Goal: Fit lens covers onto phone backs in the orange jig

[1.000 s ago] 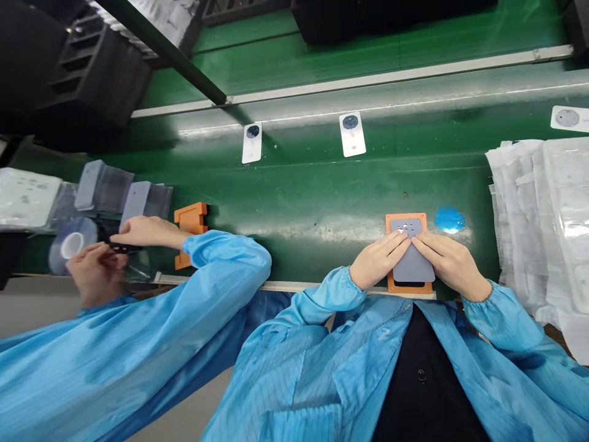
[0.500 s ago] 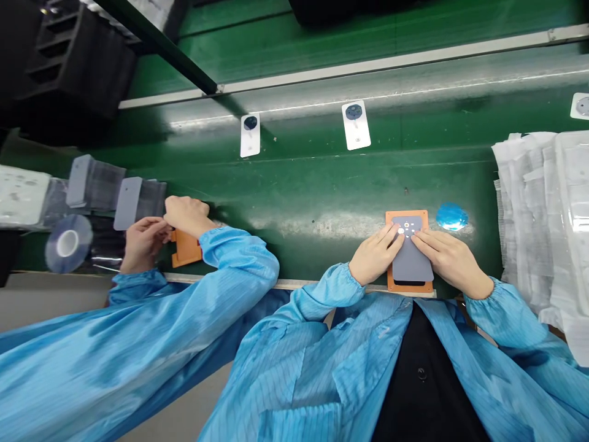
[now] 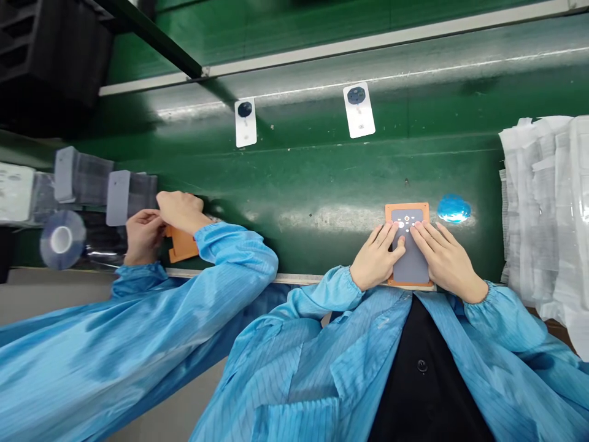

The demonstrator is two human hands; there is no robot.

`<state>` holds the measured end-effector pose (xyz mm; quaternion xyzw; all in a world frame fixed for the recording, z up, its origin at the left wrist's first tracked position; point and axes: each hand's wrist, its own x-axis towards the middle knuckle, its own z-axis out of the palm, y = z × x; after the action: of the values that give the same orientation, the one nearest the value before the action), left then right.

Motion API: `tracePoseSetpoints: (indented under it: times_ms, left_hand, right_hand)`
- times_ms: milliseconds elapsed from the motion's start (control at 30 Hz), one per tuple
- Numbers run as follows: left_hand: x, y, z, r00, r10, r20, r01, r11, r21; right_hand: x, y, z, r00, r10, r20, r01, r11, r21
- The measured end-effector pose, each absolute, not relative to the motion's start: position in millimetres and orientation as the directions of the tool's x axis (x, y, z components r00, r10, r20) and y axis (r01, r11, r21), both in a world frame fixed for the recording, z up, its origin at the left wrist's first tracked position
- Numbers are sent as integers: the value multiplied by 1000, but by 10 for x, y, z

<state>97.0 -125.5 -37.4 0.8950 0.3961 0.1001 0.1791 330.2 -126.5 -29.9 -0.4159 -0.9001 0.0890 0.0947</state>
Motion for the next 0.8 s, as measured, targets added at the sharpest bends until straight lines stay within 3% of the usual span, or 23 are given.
tracePoseSetpoints:
  times_ms: [200, 367, 467, 567, 667, 800]
  left_hand:
    - [910, -1282, -333, 675, 738, -1, 659, -602, 451]
    - [680, -1099, -304, 657, 752, 61, 468, -470, 748]
    - [583, -791, -251, 355, 928, 115, 290, -226, 930]
    - [576, -176, -150, 94, 995, 44, 136, -57, 989]
    - [658, 617, -20, 17, 998, -63, 380, 52, 924]
    - [897, 1455, 113, -77, 990, -116, 553, 139, 821]
  right_hand:
    - [3360, -1382, -325, -612, 779, 139, 728, 623, -286]
    - [3380, -1316, -248, -579, 752, 315, 629, 658, -414]
    - [3373, -964, -114, -246, 884, 396, 611, 459, -644]
    - [3370, -262, 54, 226, 940, 257, 322, 177, -930]
    - [3373, 434, 187, 282, 948, 148, 35, 144, -989]
    - [3237, 554, 135, 139, 985, 104, 31, 101, -994]
